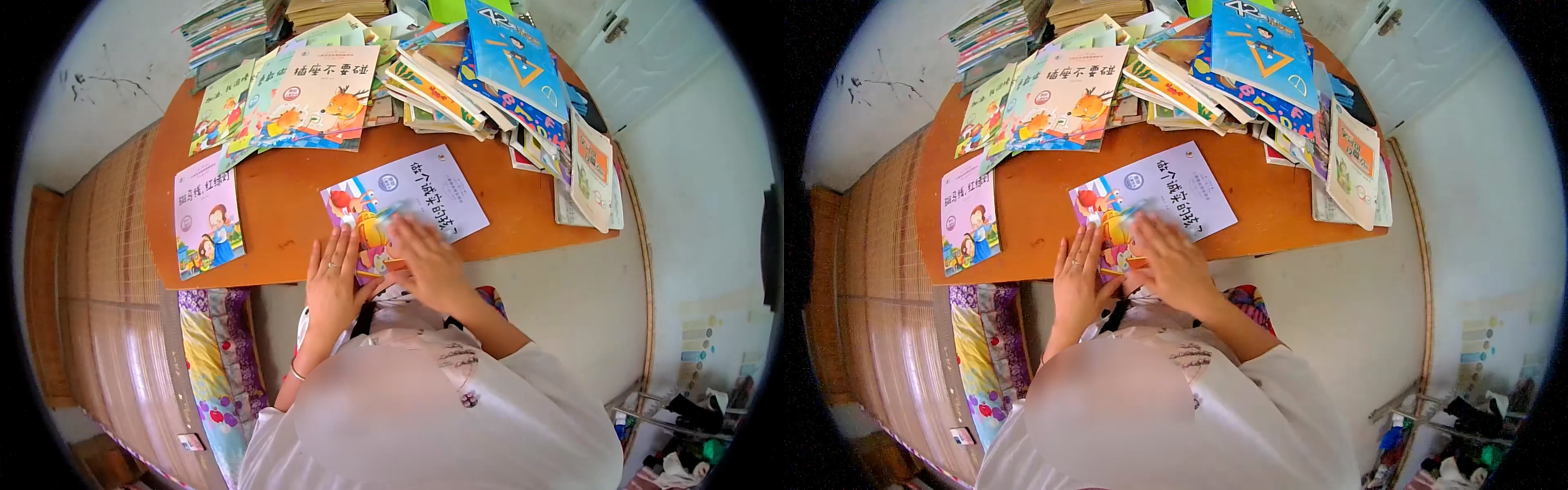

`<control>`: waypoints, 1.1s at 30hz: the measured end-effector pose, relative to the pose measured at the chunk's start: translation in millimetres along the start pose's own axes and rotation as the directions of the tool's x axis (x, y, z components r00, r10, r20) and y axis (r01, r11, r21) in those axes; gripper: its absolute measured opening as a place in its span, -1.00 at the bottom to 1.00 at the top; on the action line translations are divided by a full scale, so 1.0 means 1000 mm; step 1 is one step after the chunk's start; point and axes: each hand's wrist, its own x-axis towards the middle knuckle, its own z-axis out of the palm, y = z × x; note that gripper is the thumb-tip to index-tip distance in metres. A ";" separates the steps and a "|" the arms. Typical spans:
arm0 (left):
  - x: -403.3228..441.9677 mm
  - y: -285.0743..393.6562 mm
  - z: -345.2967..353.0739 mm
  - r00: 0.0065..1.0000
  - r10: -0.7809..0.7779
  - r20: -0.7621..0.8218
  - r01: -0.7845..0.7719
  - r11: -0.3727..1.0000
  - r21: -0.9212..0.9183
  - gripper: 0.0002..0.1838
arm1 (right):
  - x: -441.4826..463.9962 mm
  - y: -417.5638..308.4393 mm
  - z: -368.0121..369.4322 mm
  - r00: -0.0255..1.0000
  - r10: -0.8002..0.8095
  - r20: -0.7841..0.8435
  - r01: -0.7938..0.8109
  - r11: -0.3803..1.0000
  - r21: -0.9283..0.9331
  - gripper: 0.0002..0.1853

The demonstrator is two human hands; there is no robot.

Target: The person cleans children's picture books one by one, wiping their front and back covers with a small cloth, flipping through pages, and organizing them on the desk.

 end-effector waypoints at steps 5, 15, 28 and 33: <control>0.002 -0.006 0.003 0.999 0.041 -0.014 -0.041 0.999 -0.024 -0.20 | -0.014 0.069 -0.016 0.971 0.220 -0.091 -0.234 0.951 -0.202 -0.08; 0.005 -0.012 -0.003 0.999 0.045 0.021 -0.043 0.997 -0.062 -0.24 | 0.104 0.106 -0.017 0.994 0.011 0.109 -0.007 0.999 -0.037 -0.08; -0.001 -0.012 0.012 0.994 -0.010 -0.108 -0.005 0.991 -0.132 -0.14 | 0.098 0.016 0.009 0.832 -0.535 0.146 0.491 0.833 0.255 -0.19; 0.005 -0.006 0.003 0.975 -0.047 -0.217 0.003 0.981 -0.196 0.02 | 0.047 0.003 -0.002 0.781 -0.580 0.230 0.509 0.806 0.303 -0.12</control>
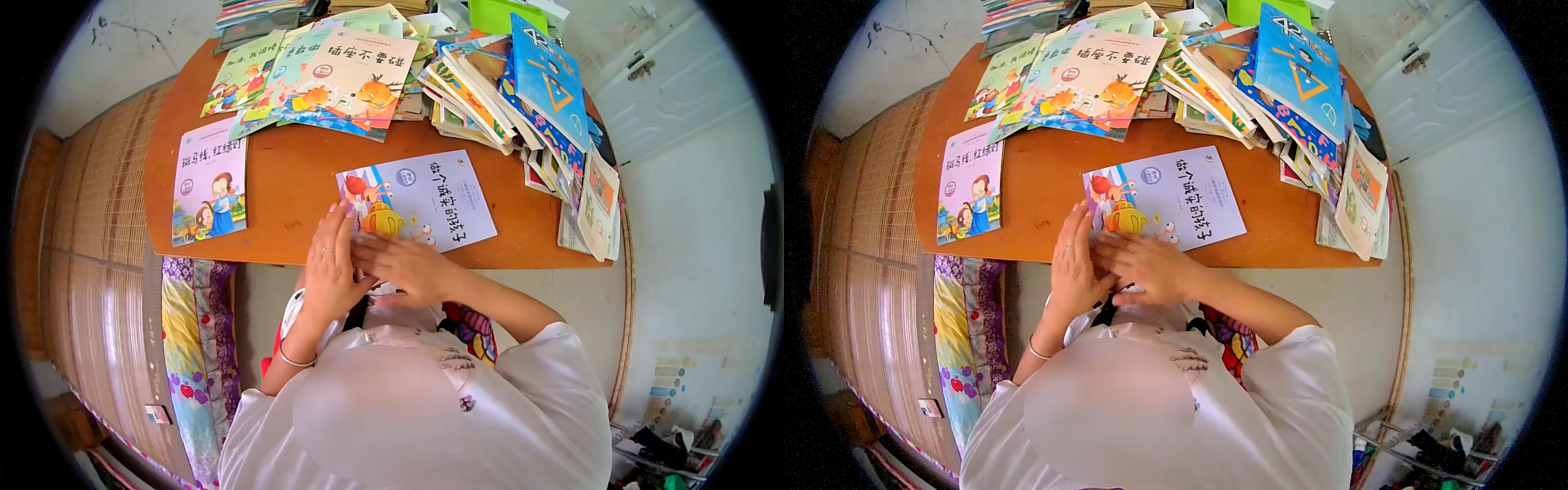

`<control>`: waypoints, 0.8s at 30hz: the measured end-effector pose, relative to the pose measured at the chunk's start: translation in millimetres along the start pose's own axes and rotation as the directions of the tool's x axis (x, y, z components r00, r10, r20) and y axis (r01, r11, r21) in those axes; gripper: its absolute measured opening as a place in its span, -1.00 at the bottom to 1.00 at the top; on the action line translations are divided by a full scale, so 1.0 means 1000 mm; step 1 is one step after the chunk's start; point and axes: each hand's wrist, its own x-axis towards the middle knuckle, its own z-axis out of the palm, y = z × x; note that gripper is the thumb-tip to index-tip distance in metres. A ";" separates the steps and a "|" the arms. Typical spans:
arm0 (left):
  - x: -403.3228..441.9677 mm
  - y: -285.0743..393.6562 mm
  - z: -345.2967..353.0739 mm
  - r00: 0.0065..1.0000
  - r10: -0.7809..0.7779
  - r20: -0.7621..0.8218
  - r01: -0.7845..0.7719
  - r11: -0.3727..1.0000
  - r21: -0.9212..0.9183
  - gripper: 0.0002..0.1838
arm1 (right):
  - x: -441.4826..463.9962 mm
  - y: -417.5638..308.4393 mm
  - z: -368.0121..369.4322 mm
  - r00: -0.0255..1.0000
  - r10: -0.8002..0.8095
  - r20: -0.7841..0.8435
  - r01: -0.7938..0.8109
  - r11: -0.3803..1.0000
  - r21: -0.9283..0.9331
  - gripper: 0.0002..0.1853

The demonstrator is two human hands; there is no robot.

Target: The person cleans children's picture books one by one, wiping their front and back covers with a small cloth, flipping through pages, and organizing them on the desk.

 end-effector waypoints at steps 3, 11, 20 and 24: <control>0.000 -0.007 -0.001 0.974 0.049 0.219 -0.099 0.969 0.225 0.01 | -0.023 -0.014 0.000 1.000 -0.015 0.027 0.016 0.999 -0.051 -0.11; 0.000 -0.001 -0.001 0.971 0.024 0.239 -0.078 0.972 0.221 -0.11 | -0.086 -0.005 -0.009 0.884 0.443 -0.148 -0.464 0.871 -0.164 -0.18; 0.003 0.006 0.000 0.977 0.039 0.209 -0.090 0.967 0.239 -0.13 | -0.035 -0.009 0.020 0.774 0.486 -0.407 -0.526 0.851 0.016 -0.17; -0.003 -0.008 0.007 0.987 0.032 0.156 -0.073 0.962 0.263 -0.11 | 0.003 -0.033 0.030 0.860 0.340 -0.381 -0.391 0.918 -0.063 -0.14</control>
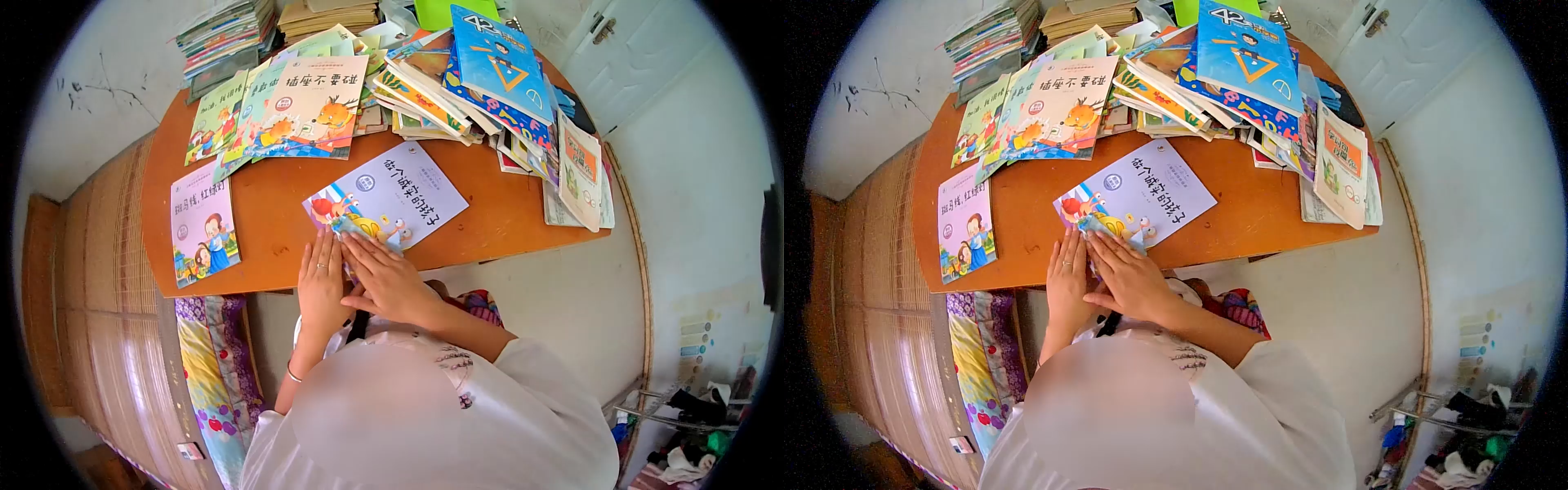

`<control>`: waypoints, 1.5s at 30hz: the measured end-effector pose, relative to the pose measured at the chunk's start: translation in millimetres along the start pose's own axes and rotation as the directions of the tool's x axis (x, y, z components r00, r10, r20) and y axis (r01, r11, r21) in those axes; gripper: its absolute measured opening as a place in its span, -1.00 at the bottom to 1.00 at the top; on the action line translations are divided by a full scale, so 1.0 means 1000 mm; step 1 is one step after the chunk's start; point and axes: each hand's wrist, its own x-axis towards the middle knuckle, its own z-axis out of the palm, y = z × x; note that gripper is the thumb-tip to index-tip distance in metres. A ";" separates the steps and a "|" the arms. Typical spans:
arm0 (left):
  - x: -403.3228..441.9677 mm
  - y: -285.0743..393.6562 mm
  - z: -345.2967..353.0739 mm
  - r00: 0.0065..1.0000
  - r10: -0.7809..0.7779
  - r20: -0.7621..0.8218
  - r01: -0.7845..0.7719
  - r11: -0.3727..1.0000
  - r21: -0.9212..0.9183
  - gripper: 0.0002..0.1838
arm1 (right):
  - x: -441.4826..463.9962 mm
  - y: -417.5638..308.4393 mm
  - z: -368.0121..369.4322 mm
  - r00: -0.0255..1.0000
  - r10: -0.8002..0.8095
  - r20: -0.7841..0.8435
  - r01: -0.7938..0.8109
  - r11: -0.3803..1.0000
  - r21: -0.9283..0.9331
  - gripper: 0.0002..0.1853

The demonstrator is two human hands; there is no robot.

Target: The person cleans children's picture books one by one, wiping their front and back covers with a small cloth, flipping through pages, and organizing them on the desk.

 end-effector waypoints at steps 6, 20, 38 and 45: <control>0.000 0.003 -0.005 1.000 0.007 0.030 -0.007 1.000 -0.028 -0.11 | 0.007 0.074 -0.030 0.921 0.385 -0.050 -0.389 0.913 -0.124 -0.09; 0.001 0.008 -0.005 0.999 0.017 0.039 -0.020 0.996 0.086 -0.12 | 0.098 0.075 0.015 0.995 -0.036 0.098 0.045 0.994 -0.095 -0.15; -0.001 0.010 -0.004 0.998 -0.006 0.062 0.002 0.997 0.074 -0.13 | -0.044 0.074 -0.038 0.851 0.512 -0.114 -0.523 0.810 -0.267 -0.01; -0.001 0.009 -0.001 0.997 0.023 0.069 -0.030 0.994 0.107 -0.04 | -0.038 -0.022 0.004 0.995 0.097 0.007 -0.097 0.995 0.031 -0.07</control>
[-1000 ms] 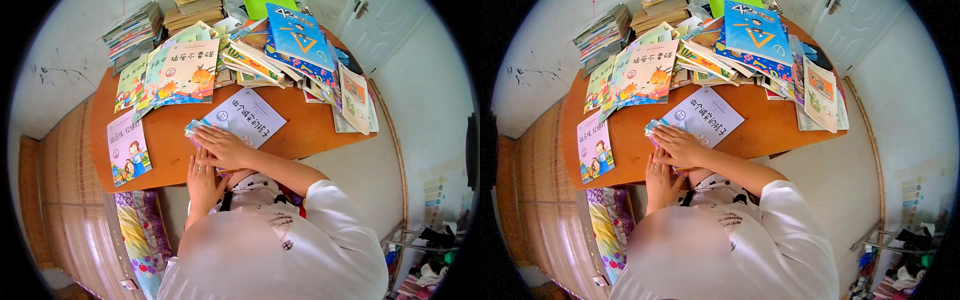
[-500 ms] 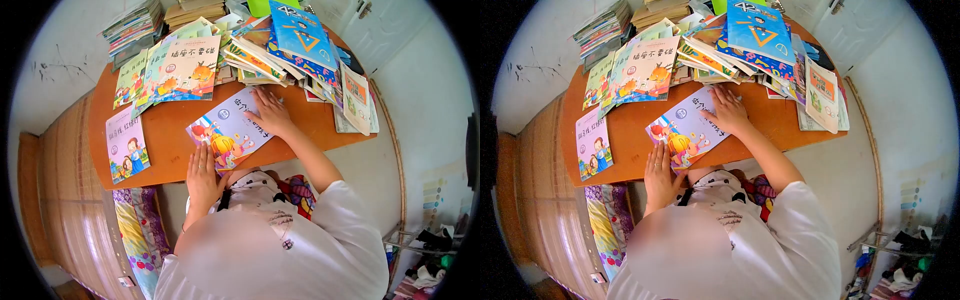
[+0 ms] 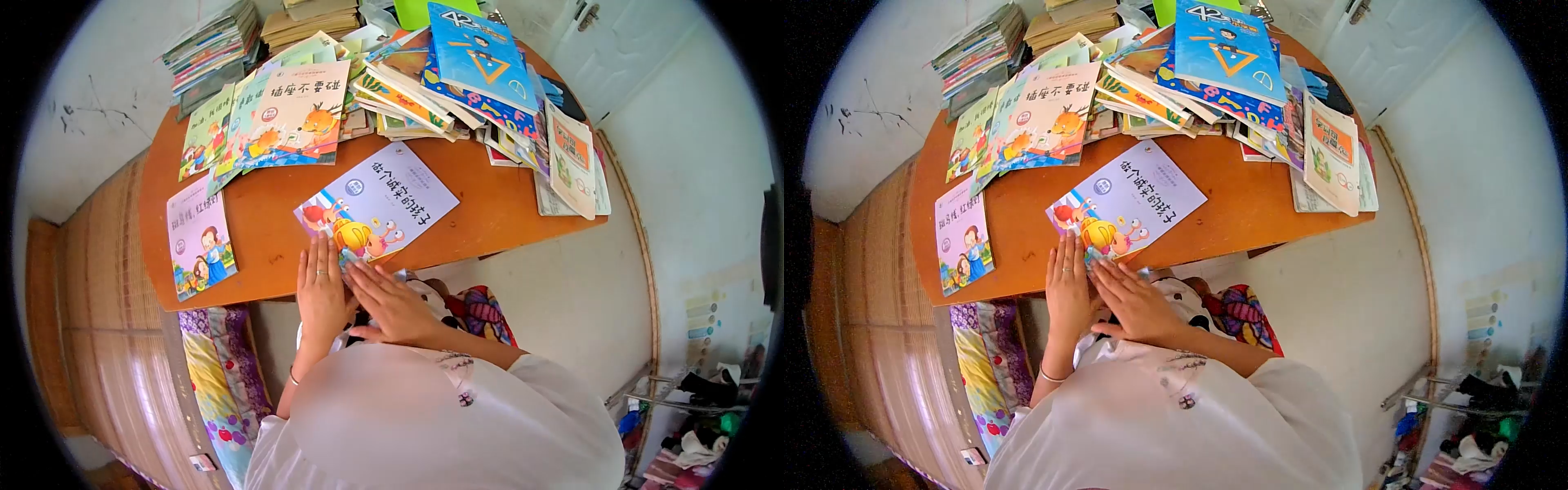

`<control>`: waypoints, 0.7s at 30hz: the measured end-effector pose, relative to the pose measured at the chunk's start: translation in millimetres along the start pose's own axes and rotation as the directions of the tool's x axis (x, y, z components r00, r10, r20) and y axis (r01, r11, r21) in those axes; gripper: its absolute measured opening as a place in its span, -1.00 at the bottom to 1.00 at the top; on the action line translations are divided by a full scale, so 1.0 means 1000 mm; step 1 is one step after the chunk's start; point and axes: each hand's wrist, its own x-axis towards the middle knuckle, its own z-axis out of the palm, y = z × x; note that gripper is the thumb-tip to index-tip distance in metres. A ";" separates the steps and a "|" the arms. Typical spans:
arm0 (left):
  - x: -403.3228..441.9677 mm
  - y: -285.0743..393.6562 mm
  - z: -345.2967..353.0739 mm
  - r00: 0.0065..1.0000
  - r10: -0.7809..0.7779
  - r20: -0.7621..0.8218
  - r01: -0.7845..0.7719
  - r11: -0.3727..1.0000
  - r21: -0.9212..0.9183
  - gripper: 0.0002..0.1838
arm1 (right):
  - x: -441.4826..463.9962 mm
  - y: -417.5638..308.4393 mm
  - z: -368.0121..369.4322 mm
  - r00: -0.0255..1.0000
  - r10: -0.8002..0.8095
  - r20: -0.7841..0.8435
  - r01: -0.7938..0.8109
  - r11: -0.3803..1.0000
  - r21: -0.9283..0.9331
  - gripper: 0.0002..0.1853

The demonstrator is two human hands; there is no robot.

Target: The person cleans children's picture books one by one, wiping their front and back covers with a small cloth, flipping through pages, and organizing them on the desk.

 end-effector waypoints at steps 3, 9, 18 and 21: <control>0.001 0.002 -0.002 0.999 -0.027 -0.024 0.026 0.999 -0.030 -0.04 | 0.002 0.008 -0.008 0.998 -0.057 -0.031 0.055 0.997 -0.049 -0.12; 0.001 -0.001 0.001 0.994 -0.046 -0.097 0.037 0.995 -0.092 -0.23 | -0.028 0.118 -0.049 0.837 0.449 -0.315 -0.540 0.771 -0.337 -0.31; -0.020 -0.014 -0.040 0.899 -0.185 -0.398 -0.021 0.887 -0.461 -0.75 | -0.039 0.145 -0.080 0.738 0.444 -0.507 -0.587 0.794 -0.158 -0.66; 0.006 -0.002 -0.052 0.596 -0.401 -0.696 -0.083 0.831 -0.550 -0.78 | -0.038 0.144 -0.078 0.731 0.390 -0.560 -0.549 0.824 -0.143 -0.69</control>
